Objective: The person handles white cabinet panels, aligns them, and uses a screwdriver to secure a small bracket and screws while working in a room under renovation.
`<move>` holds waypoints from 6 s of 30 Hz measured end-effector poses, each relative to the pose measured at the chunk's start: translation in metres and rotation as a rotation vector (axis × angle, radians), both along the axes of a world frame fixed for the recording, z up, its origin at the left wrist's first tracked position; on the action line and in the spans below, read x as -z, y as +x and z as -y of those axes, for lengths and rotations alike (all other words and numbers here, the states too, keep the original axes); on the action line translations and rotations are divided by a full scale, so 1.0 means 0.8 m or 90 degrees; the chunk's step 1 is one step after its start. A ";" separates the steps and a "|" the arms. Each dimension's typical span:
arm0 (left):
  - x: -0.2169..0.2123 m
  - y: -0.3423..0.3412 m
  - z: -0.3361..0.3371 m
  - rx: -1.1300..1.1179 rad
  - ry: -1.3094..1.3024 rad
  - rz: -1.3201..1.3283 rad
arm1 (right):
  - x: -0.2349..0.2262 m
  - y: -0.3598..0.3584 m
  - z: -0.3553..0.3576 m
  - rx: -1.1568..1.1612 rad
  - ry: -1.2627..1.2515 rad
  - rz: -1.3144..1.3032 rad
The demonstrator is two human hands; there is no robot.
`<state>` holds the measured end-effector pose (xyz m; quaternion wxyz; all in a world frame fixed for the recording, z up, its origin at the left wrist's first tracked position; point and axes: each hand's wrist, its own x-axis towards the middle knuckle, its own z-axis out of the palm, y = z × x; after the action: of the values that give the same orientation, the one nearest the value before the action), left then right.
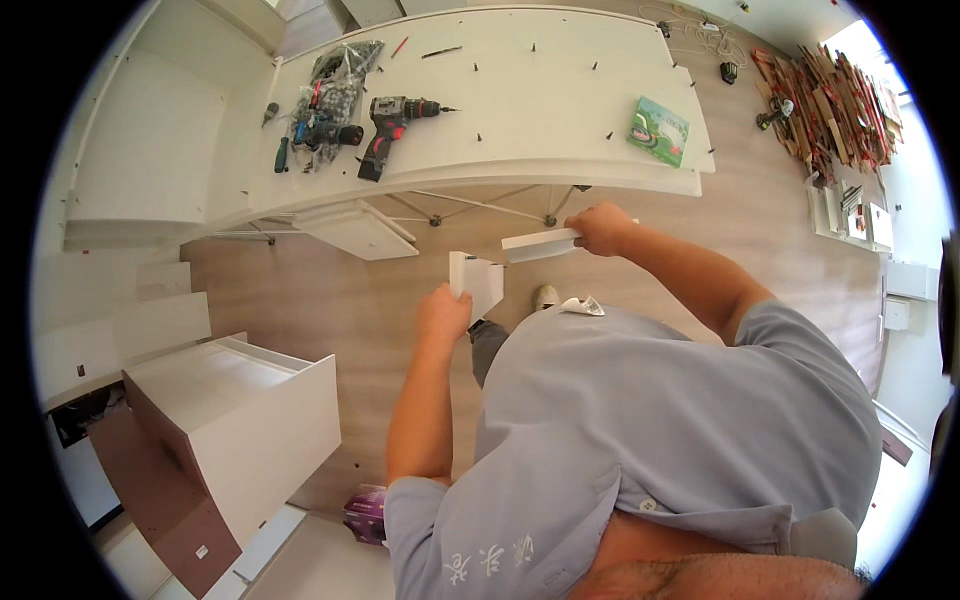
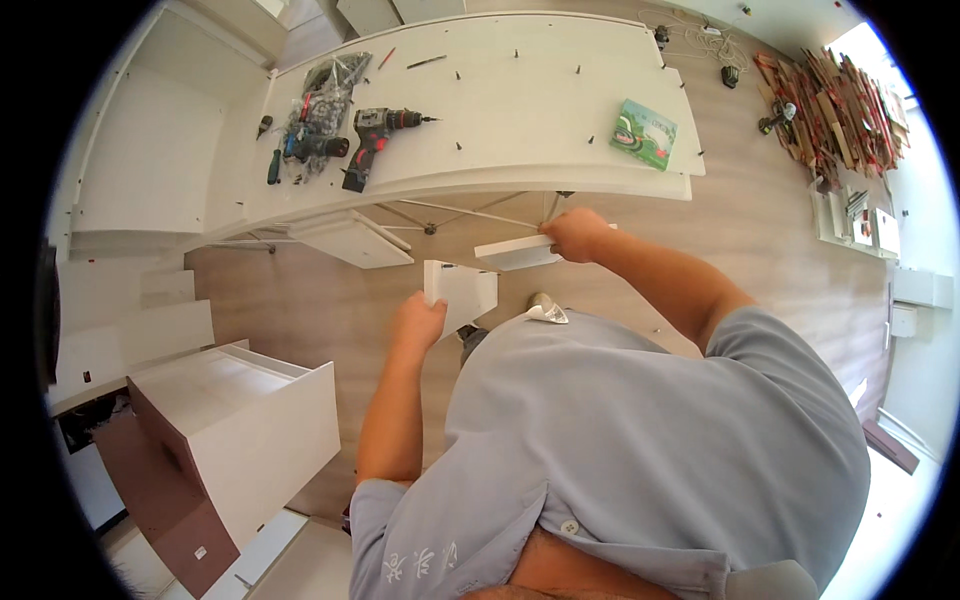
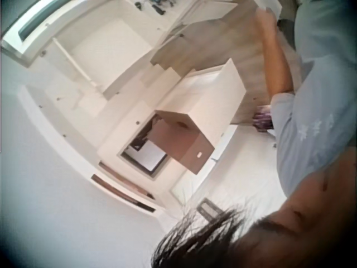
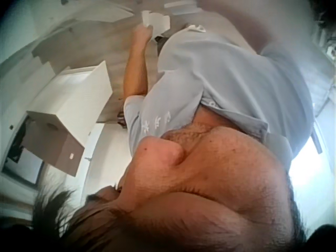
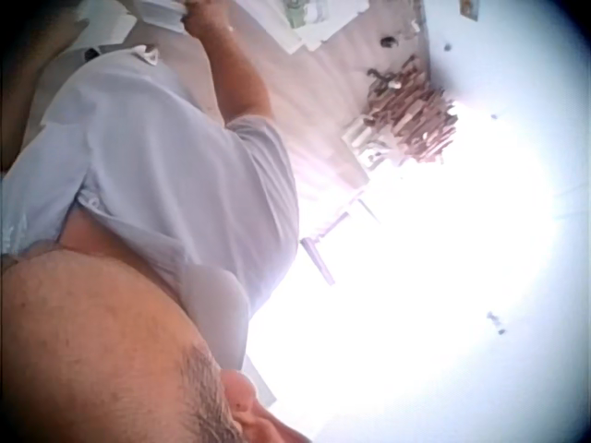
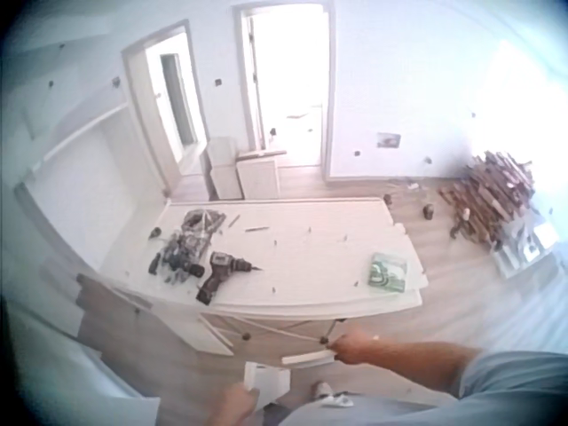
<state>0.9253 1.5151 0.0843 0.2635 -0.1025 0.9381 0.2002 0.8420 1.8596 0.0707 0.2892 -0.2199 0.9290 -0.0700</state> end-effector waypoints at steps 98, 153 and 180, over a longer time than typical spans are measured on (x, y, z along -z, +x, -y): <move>0.050 0.051 -0.010 -0.174 0.102 -0.168 | -0.006 0.049 -0.028 -0.040 -0.019 0.033; 0.092 0.078 0.104 -0.350 0.151 -0.157 | 0.014 0.111 -0.064 -0.009 -0.059 -0.150; 0.119 0.092 0.142 -0.313 0.089 -0.245 | 0.010 0.173 -0.103 0.338 -0.147 -0.336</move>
<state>0.9991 1.4014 -0.0110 0.0311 -0.2682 0.9018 0.3374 0.9802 1.9423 0.0626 -0.0146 -0.0135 0.9820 -0.1877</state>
